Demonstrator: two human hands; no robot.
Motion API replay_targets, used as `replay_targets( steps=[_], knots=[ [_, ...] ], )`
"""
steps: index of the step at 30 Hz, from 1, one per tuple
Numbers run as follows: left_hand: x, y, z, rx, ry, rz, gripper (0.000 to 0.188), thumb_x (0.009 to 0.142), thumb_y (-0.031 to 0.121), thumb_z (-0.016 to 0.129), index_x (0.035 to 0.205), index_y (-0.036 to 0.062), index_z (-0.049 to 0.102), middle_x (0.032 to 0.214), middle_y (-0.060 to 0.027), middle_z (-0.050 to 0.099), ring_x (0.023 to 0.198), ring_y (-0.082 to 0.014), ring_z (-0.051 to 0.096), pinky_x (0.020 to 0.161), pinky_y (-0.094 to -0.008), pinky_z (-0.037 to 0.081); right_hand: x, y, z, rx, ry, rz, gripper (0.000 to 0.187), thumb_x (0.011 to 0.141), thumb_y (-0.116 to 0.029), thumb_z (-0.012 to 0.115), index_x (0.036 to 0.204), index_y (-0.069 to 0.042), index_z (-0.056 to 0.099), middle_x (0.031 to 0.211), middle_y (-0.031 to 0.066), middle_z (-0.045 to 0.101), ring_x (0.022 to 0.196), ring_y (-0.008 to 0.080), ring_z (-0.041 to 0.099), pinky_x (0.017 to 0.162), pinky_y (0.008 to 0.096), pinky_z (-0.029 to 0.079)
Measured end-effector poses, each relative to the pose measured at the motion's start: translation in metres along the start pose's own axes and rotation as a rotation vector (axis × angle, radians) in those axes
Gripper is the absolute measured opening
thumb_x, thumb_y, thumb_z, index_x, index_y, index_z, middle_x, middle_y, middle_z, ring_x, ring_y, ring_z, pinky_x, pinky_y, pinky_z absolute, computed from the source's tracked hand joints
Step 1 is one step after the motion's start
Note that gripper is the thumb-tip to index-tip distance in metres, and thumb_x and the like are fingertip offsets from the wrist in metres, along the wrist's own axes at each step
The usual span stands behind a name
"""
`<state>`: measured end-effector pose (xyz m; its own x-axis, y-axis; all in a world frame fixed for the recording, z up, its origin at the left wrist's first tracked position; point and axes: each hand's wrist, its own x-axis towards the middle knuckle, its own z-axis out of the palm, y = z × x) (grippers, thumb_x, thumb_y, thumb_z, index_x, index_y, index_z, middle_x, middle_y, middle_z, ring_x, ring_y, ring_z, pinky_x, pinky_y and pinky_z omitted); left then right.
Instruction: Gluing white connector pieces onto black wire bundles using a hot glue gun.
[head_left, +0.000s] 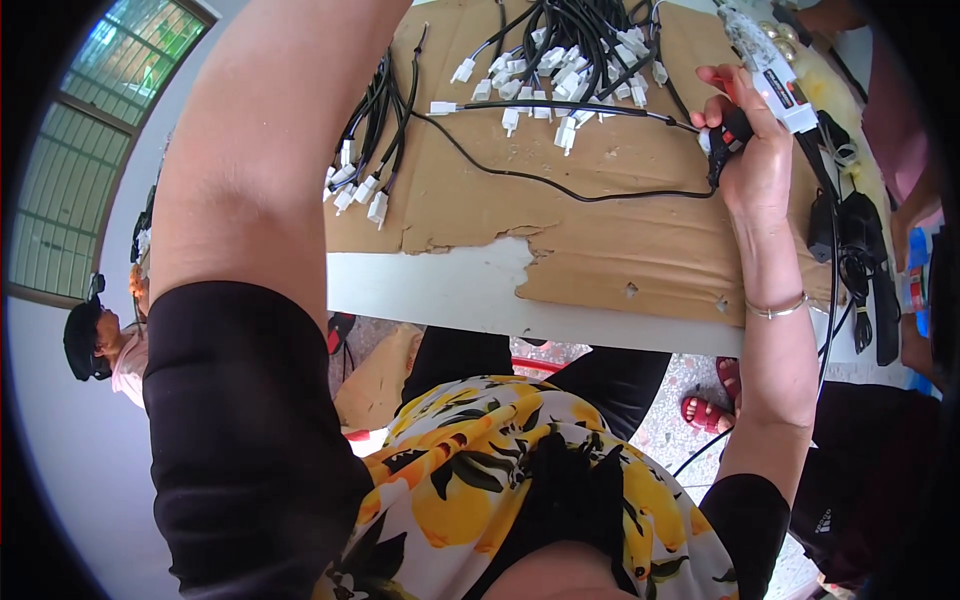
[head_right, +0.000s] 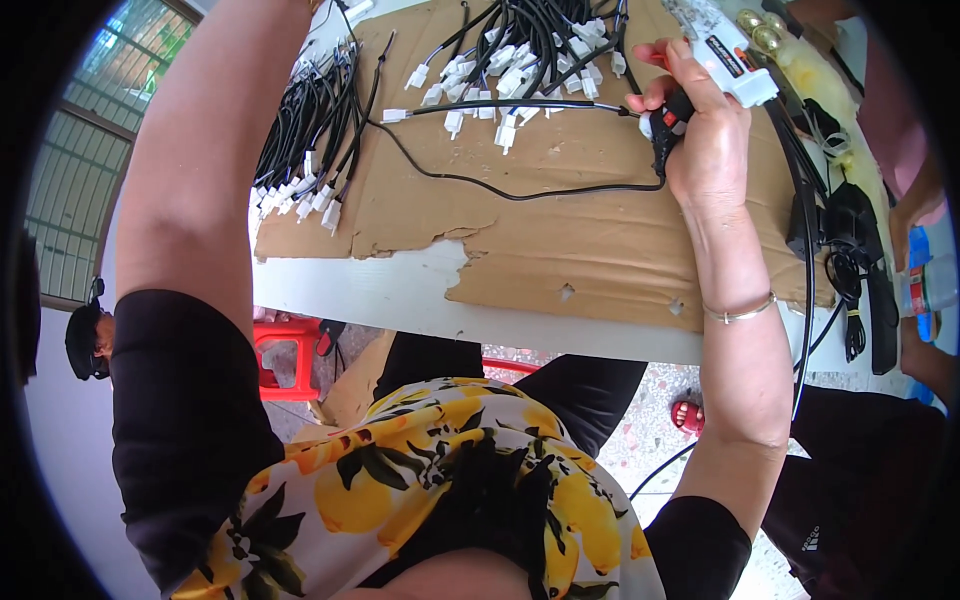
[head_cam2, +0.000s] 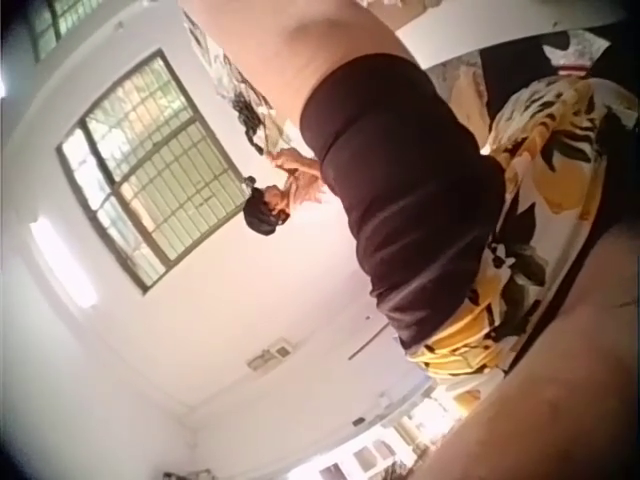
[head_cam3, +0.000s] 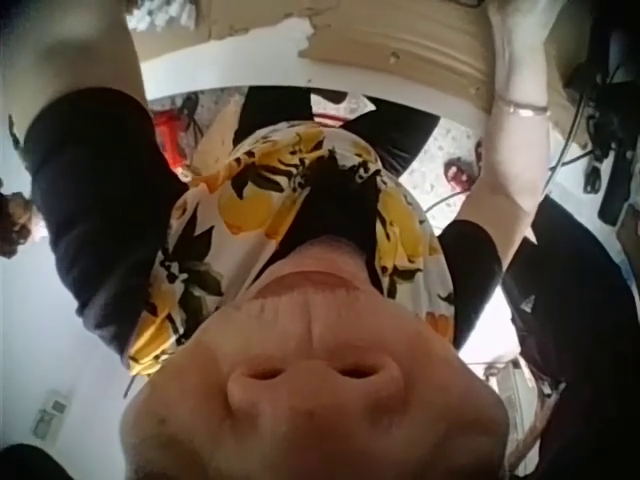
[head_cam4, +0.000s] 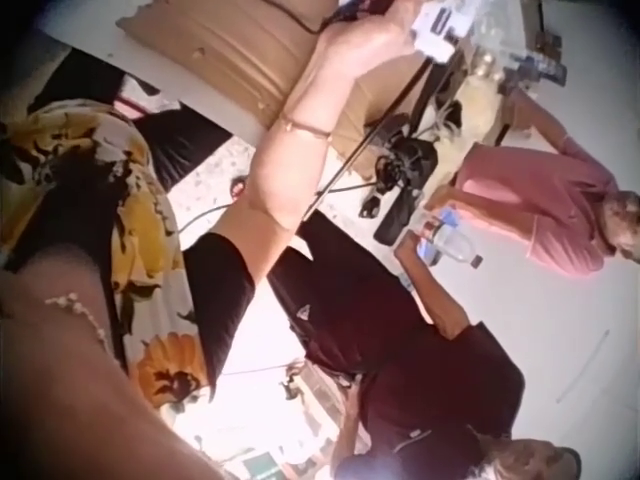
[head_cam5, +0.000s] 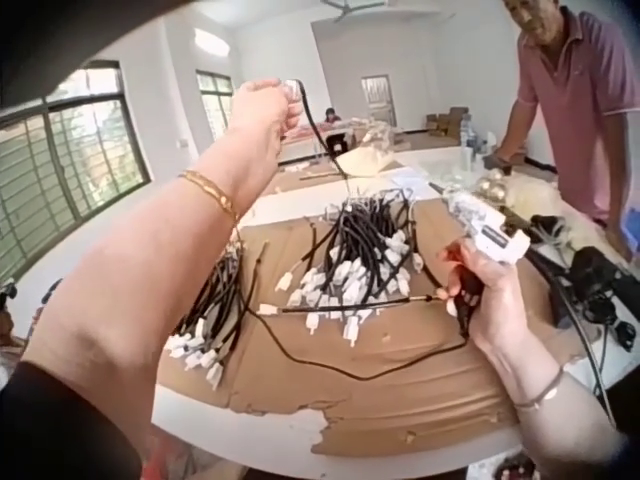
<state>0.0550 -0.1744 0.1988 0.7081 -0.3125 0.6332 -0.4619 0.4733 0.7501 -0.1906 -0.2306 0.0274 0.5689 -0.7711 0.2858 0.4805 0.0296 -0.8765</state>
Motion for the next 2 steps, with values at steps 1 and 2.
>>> replay_targets(
  steps=[1, 2],
  knots=[
    [0.0016, -0.0004, -0.0018, 0.161, 0.006, -0.075, 0.033, 0.078, 0.0, 0.05, 0.109, -0.0002, 0.042, 0.073, -0.0116, 0.057, 0.054, -0.0162, 0.053, 0.043, -0.0251, 0.042, 0.0005, 0.0002, -0.0013, 0.003, -0.016, 0.012, 0.029, 0.086, -0.018, 0.046, 0.101, 0.005, 0.053, 0.098, 0.0135, 0.057, 0.063, 0.0115, 0.044, 0.064, 0.028, 0.043],
    [0.0005, -0.001, 0.0031, 0.16, -0.004, -0.075, 0.033, 0.078, 0.0, 0.05, 0.109, -0.0002, 0.042, 0.073, -0.0116, 0.057, 0.054, -0.0162, 0.053, 0.043, -0.0251, 0.042, 0.0, 0.0019, -0.0018, 0.007, -0.025, 0.008, 0.03, 0.086, -0.02, 0.047, 0.102, 0.004, 0.053, 0.099, 0.013, 0.056, 0.064, 0.012, 0.044, 0.065, 0.028, 0.043]
  ],
)
